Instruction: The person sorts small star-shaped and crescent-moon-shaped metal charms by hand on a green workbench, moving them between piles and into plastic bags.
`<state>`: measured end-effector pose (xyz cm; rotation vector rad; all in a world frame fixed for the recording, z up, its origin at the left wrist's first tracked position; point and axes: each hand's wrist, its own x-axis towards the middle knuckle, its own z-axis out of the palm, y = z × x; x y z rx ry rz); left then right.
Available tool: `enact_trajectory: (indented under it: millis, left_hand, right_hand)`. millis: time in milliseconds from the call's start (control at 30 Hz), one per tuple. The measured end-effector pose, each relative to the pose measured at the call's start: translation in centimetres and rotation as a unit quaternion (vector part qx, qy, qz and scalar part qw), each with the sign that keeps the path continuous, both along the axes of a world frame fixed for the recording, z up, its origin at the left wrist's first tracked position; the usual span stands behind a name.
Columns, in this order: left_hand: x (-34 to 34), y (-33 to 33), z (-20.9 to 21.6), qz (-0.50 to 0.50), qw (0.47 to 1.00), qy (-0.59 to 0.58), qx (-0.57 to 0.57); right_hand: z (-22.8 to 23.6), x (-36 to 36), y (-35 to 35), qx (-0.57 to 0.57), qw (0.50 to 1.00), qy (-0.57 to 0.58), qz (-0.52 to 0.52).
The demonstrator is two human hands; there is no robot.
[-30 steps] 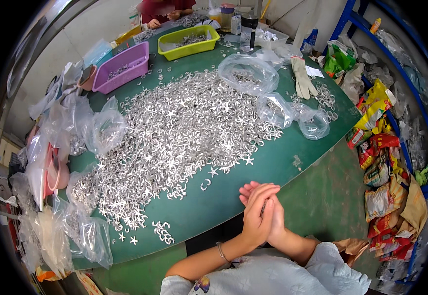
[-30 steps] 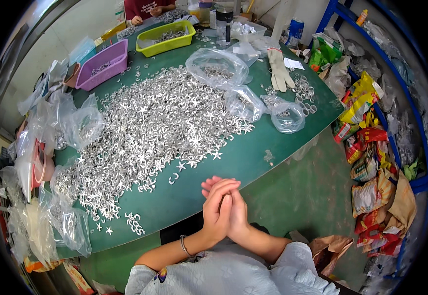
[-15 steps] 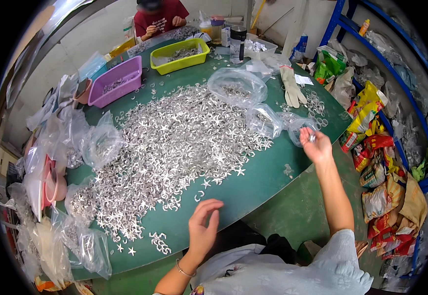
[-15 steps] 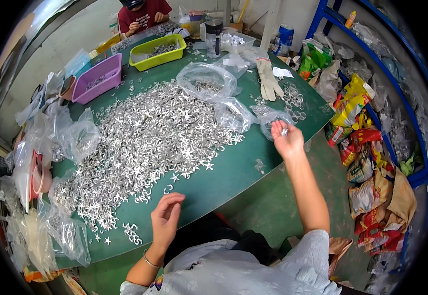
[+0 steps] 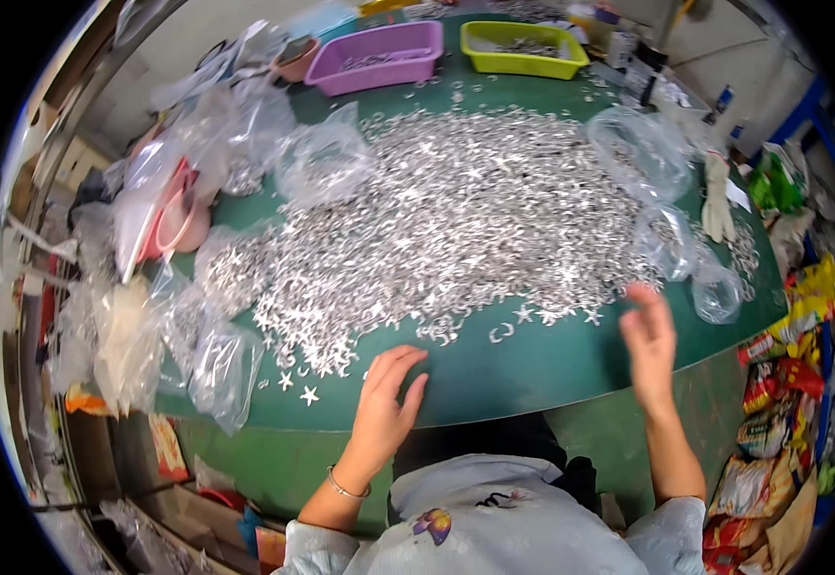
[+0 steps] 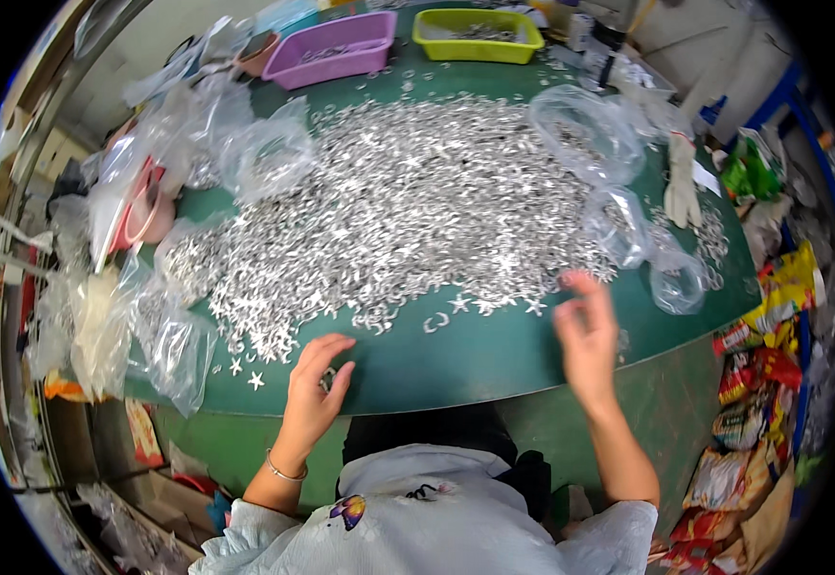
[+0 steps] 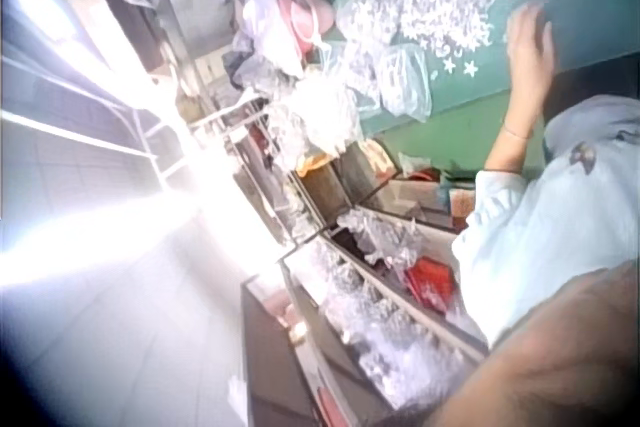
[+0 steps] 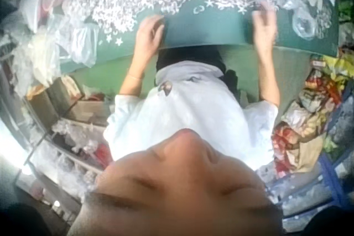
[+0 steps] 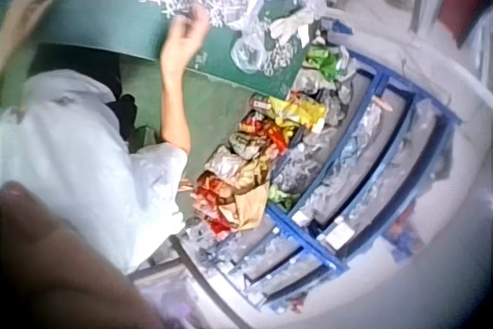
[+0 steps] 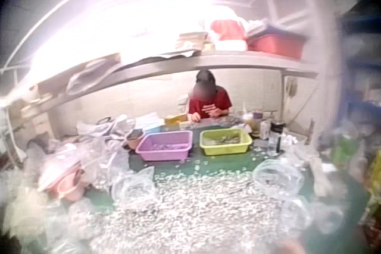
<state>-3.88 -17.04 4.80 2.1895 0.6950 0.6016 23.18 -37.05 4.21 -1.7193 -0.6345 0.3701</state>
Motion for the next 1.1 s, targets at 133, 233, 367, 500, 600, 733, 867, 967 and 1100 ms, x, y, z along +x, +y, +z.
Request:
enact_trajectory:
  millis: [133,233,367,500,600,733,867,967,1100]
  left_hand:
    - [-1.3,-0.3,-2.0,0.033,0.996,0.033,0.074]
    - [-0.4,-0.7,-2.0,0.029,0.993,0.061,0.099]
    - [0.2,-0.4,-1.9,0.029,0.995,0.051,0.077]
    - [0.1,-0.5,-3.0,0.034,0.997,0.042,0.058]
    - [0.9,-0.8,-3.1,0.034,0.997,0.046,0.046]
    - [2.8,-0.7,-3.6,0.035,0.995,0.064,0.065]
    - [3.2,-0.8,-3.9,0.020,0.992,0.081,0.100]
    - [2.4,-0.3,-4.0,0.034,0.992,0.073,0.102]
    - [3.0,-0.7,-4.0,0.048,0.990,0.067,0.118]
  right_hand:
    - [-0.1,-5.0,7.1,-0.031,0.944,-0.139,0.297]
    - [-2.0,-7.1,12.5,-0.058,0.891,-0.324,0.313]
    - [-3.3,-7.4,13.5,-0.140,0.819,-0.431,0.350]
    - [-3.4,-5.3,10.7,-0.132,0.815,-0.466,0.318]
    - [-4.0,-3.8,8.7,-0.125,0.832,-0.491,0.227]
    - [-3.4,-5.5,8.5,-0.109,0.882,-0.438,0.136]
    - [-3.1,-7.4,9.5,-0.081,0.884,-0.390,0.244]
    - [-3.5,-7.2,9.0,-0.111,0.878,-0.415,0.210]
    - [-3.2,-6.7,7.9,-0.134,0.888,-0.419,0.135]
